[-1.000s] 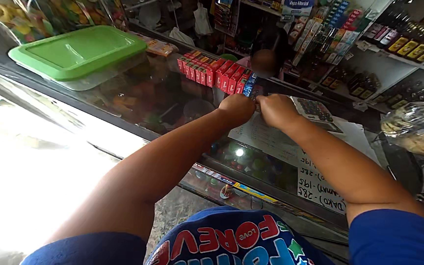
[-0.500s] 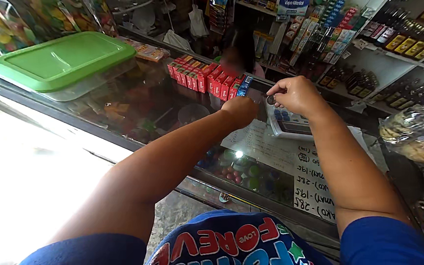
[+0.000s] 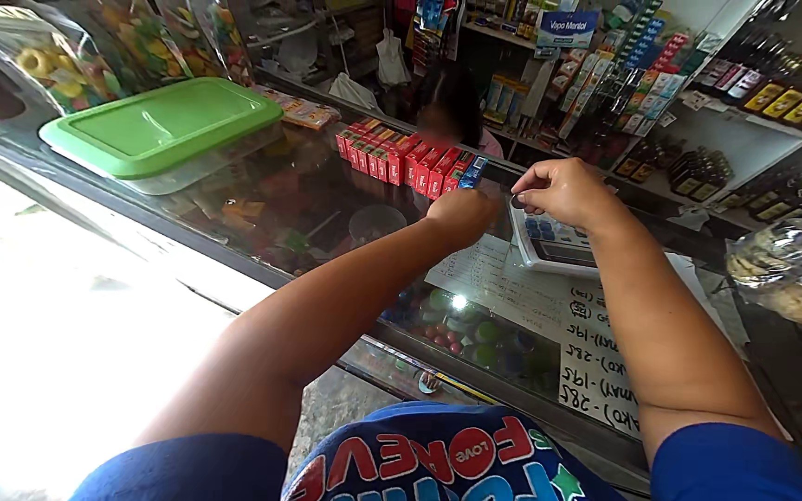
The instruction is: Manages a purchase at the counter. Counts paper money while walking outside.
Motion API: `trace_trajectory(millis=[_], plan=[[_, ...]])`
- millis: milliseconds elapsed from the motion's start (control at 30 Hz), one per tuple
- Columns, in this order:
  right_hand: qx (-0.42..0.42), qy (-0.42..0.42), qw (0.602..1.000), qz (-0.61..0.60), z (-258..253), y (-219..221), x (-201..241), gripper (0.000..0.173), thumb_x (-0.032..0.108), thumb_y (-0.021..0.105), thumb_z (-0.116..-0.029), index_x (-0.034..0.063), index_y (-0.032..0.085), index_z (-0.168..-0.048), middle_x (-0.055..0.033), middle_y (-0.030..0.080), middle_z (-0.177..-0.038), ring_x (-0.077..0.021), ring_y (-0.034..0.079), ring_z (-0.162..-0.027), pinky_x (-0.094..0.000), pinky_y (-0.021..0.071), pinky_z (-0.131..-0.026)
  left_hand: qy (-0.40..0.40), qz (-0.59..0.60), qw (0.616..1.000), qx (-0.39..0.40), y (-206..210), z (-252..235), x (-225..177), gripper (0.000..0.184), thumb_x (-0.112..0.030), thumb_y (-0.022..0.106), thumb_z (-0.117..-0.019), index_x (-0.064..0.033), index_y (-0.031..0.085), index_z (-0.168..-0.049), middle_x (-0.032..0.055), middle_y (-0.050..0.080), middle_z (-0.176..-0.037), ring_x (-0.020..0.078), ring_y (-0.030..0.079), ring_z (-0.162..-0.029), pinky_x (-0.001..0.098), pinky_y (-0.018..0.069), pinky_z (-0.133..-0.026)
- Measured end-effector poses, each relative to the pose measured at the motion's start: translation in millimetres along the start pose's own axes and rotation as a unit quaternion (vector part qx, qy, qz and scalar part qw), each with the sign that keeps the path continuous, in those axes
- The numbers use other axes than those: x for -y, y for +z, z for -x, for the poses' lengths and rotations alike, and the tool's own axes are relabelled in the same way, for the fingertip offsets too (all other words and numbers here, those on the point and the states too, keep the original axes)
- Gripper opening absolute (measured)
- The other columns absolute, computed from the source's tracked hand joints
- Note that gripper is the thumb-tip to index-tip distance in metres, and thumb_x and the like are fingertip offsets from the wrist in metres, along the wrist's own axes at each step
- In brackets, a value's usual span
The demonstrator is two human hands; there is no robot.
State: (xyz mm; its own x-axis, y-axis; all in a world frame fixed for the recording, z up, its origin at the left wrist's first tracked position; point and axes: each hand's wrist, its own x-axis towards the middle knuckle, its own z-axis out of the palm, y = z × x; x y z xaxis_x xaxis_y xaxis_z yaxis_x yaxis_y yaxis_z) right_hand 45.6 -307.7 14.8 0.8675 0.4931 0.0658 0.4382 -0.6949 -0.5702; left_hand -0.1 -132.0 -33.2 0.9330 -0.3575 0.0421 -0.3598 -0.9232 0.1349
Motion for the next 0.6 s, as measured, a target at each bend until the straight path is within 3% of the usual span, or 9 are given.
trace_trajectory(millis=[67,133,200,300,400,600], plan=[[0.020,-0.004,0.998,-0.058,1.7,1.2,1.9,0.011,0.005,0.070,-0.0957,0.0046,0.073,-0.106,-0.0088,0.073,-0.096,-0.0133,0.072,-0.075,-0.0318,0.0617,-0.074,-0.026,0.149,0.987,-0.057,-9.8,11.9,3.8,0.025,-0.005,0.054,-0.1011,-0.0016,0.066,-0.122,0.0208,0.071,-0.108,0.0390,0.069,-0.103,0.0601,0.0529,-0.091],[0.040,-0.008,0.993,-0.115,3.9,4.0,6.0,0.011,0.002,0.069,-0.0947,0.0023,0.072,-0.105,-0.0092,0.072,-0.096,-0.0126,0.071,-0.074,-0.0287,0.0618,-0.072,-0.051,0.297,0.949,-0.088,-16.2,25.4,6.4,0.024,-0.011,0.061,-0.1019,-0.0022,0.064,-0.124,0.0136,0.073,-0.102,0.0240,0.070,-0.090,0.0465,0.0564,-0.086],[0.052,-0.021,0.986,-0.159,6.4,7.9,11.3,0.011,0.000,0.070,-0.0934,0.0010,0.071,-0.104,-0.0087,0.072,-0.094,-0.0116,0.071,-0.073,-0.0262,0.0618,-0.070,-0.078,0.414,0.903,-0.089,-19.1,36.8,6.0,0.022,-0.008,0.065,-0.1001,-0.0034,0.062,-0.122,0.0092,0.074,-0.100,0.0131,0.072,-0.083,0.0331,0.0602,-0.081],[0.052,-0.038,0.974,-0.217,10.9,16.8,18.5,0.013,-0.003,0.073,-0.0904,0.0001,0.067,-0.101,-0.0073,0.071,-0.089,-0.0109,0.070,-0.070,-0.0248,0.0615,-0.067,-0.102,0.545,0.827,-0.095,-20.0,52.8,1.5,0.026,0.002,0.065,-0.0981,-0.0001,0.059,-0.123,0.0105,0.073,-0.101,0.0109,0.074,-0.084,0.0267,0.0618,-0.082],[0.042,-0.045,0.962,-0.267,14.9,27.7,25.0,0.015,-0.004,0.073,-0.0891,0.0003,0.063,-0.098,-0.0060,0.069,-0.085,-0.0105,0.069,-0.068,-0.0252,0.0613,-0.066,-0.098,0.594,0.790,-0.117,-17.3,67.8,1.2,0.028,0.003,0.067,-0.0963,0.0000,0.060,-0.124,0.0091,0.073,-0.101,0.0106,0.074,-0.086,0.0261,0.0616,-0.083],[0.052,-0.065,0.945,-0.316,26.0,48.3,39.4,0.012,-0.001,0.073,-0.0900,0.0016,0.064,-0.097,-0.0044,0.069,-0.084,-0.0091,0.067,-0.065,-0.0236,0.0592,-0.062,-0.072,0.579,0.792,-0.183,-7.8,100.9,5.9,0.034,0.005,0.072,-0.0907,-0.0042,0.065,-0.123,0.0045,0.075,-0.103,0.0083,0.073,-0.087,0.0244,0.0611,-0.082]])
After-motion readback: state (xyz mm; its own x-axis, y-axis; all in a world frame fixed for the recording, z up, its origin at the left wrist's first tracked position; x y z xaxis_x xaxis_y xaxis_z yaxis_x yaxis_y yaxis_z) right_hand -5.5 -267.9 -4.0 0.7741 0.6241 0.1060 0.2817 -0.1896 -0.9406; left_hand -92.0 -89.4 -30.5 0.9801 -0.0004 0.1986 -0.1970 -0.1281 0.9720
